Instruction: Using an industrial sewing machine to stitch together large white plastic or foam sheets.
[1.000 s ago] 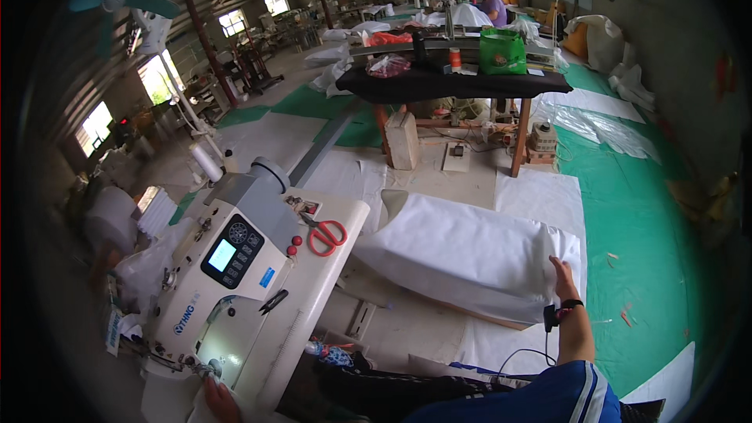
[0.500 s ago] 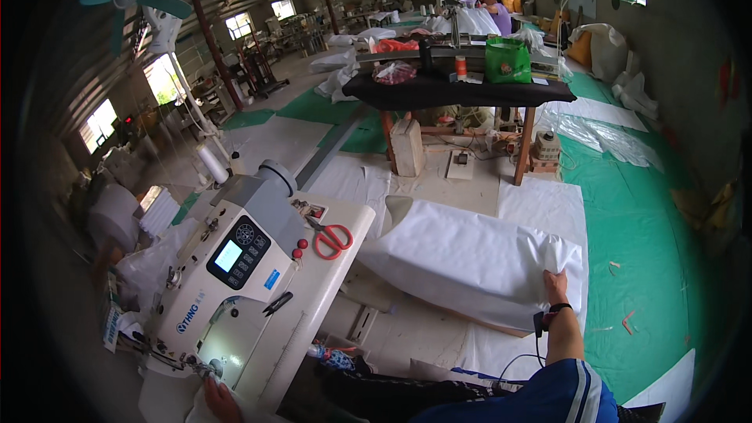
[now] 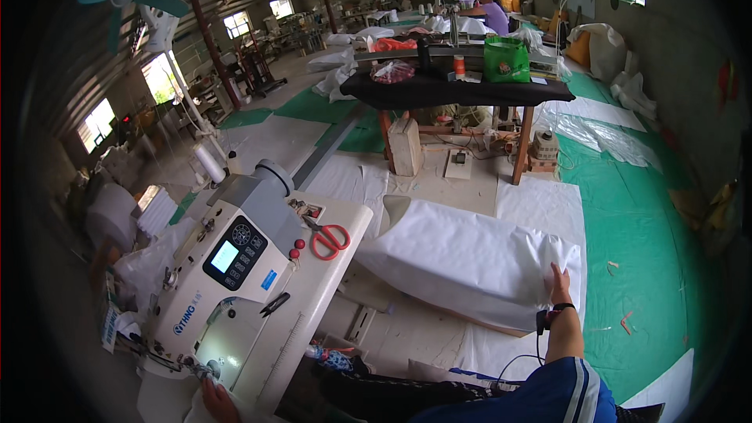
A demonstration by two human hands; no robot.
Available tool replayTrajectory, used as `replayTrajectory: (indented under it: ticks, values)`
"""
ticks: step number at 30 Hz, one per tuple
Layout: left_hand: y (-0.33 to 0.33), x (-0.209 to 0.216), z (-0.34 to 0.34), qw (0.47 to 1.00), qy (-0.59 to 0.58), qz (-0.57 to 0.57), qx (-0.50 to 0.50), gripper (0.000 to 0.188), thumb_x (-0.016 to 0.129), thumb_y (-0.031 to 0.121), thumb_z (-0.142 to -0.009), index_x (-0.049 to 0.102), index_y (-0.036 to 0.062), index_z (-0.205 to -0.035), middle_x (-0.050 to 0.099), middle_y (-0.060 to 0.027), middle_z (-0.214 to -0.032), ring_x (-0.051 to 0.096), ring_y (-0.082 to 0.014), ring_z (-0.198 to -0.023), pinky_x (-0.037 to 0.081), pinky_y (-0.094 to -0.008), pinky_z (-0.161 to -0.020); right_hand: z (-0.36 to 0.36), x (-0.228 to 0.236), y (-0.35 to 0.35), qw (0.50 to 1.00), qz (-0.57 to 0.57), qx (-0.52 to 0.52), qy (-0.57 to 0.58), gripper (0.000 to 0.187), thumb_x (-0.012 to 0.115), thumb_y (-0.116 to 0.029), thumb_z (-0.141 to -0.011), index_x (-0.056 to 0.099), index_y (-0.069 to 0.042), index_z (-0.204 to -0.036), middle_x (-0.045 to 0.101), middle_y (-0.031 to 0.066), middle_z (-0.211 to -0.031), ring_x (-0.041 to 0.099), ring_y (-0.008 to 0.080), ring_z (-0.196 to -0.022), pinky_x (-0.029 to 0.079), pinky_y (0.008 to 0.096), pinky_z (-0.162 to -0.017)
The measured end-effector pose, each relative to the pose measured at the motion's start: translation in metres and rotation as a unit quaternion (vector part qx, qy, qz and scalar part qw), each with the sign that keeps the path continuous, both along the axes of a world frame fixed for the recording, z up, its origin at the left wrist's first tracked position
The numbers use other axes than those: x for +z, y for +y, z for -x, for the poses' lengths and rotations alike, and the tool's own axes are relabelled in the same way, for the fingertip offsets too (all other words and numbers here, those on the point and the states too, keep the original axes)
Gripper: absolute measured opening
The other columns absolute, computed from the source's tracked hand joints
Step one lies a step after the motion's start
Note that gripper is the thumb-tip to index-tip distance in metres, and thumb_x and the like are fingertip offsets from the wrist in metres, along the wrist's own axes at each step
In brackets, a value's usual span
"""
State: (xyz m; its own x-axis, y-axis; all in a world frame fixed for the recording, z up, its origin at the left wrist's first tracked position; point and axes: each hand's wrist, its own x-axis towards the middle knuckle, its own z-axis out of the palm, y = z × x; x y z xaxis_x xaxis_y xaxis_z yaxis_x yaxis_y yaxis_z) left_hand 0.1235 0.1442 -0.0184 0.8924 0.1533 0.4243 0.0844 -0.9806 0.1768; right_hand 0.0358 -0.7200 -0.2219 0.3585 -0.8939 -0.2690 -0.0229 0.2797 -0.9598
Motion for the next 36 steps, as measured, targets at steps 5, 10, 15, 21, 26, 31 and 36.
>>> replayTrajectory:
  ticks: [5, 10, 15, 21, 26, 31, 36]
  values:
    - [-0.002, 0.003, 0.0, 1.0, -0.001, 0.007, -0.002, 0.04, 0.046, 0.023, -0.09, 0.052, -0.0042, -0.12, 0.049, -0.024, -0.125, 0.044, -0.0367, -0.118, 0.033, -0.0389, -0.101, 0.004, -0.007, -0.005, 0.992, -0.057, -0.069, -0.084, 0.051, 0.06, -0.043, -0.079, 0.056, -0.002, -0.109, 0.057, 0.0089, -0.099, 0.052, 0.02, -0.091, 0.04, 0.0328, -0.082]
    - [-0.002, 0.002, 0.0, 0.999, 0.009, 0.025, 0.022, 0.041, 0.046, 0.024, -0.09, 0.052, -0.0045, -0.12, 0.049, -0.0233, -0.125, 0.045, -0.0363, -0.118, 0.033, -0.0389, -0.101, 0.006, -0.006, 0.0, 0.989, -0.019, -0.109, -0.097, 0.041, 0.06, -0.043, -0.08, 0.062, -0.002, -0.09, 0.057, 0.0056, -0.082, 0.051, 0.0166, -0.074, 0.041, 0.0299, -0.068]
    - [0.001, -0.002, -0.001, 1.0, 0.001, 0.006, 0.013, 0.041, 0.046, 0.023, -0.09, 0.052, -0.0041, -0.12, 0.05, -0.0232, -0.124, 0.046, -0.0363, -0.117, 0.034, -0.0388, -0.1, 0.008, 0.005, 0.006, 0.987, -0.03, -0.144, -0.069, 0.041, 0.061, -0.045, -0.079, 0.062, -0.004, -0.078, 0.052, 0.0016, -0.063, 0.045, 0.0139, -0.051, 0.036, 0.0287, -0.049]
    - [0.003, -0.002, 0.0, 1.0, -0.005, 0.004, -0.005, 0.04, 0.047, 0.023, -0.09, 0.052, -0.0048, -0.118, 0.051, -0.0243, -0.122, 0.047, -0.038, -0.115, 0.036, -0.0395, -0.098, 0.004, 0.02, 0.015, 0.989, -0.029, -0.133, -0.062, 0.042, 0.061, -0.047, -0.078, 0.06, -0.006, -0.074, 0.047, 0.001, -0.058, 0.043, 0.0135, -0.044, 0.032, 0.0288, -0.042]
    - [0.003, -0.002, 0.0, 0.999, -0.024, -0.013, -0.022, 0.04, 0.046, 0.022, -0.09, 0.052, -0.0047, -0.118, 0.052, -0.0249, -0.121, 0.047, -0.0382, -0.114, 0.036, -0.0396, -0.097, 0.004, 0.02, 0.014, 0.992, -0.034, -0.122, -0.017, 0.044, 0.064, -0.05, -0.075, 0.058, -0.006, -0.082, 0.048, 0.0003, -0.061, 0.043, 0.0132, -0.045, 0.033, 0.0287, -0.043]
    - [0.002, -0.001, -0.003, 0.999, -0.02, -0.023, -0.016, 0.04, 0.047, 0.023, -0.09, 0.052, -0.0043, -0.119, 0.052, -0.0244, -0.121, 0.047, -0.0381, -0.114, 0.036, -0.0397, -0.098, 0.001, 0.012, 0.012, 0.997, -0.011, -0.081, -0.006, 0.041, 0.068, -0.044, -0.074, 0.057, -0.007, -0.089, 0.05, 0.0, -0.065, 0.044, 0.0124, -0.05, 0.034, 0.0286, -0.045]
    - [-0.001, 0.001, -0.002, 1.0, -0.009, -0.023, 0.0, 0.041, 0.047, 0.023, -0.09, 0.051, -0.0036, -0.12, 0.052, -0.0234, -0.121, 0.047, -0.0379, -0.114, 0.036, -0.04, -0.098, -0.002, 0.008, 0.013, 0.997, -0.013, -0.065, -0.037, 0.035, 0.069, -0.035, -0.073, 0.058, -0.006, -0.09, 0.052, -0.0008, -0.069, 0.045, 0.0114, -0.053, 0.034, 0.0277, -0.047]
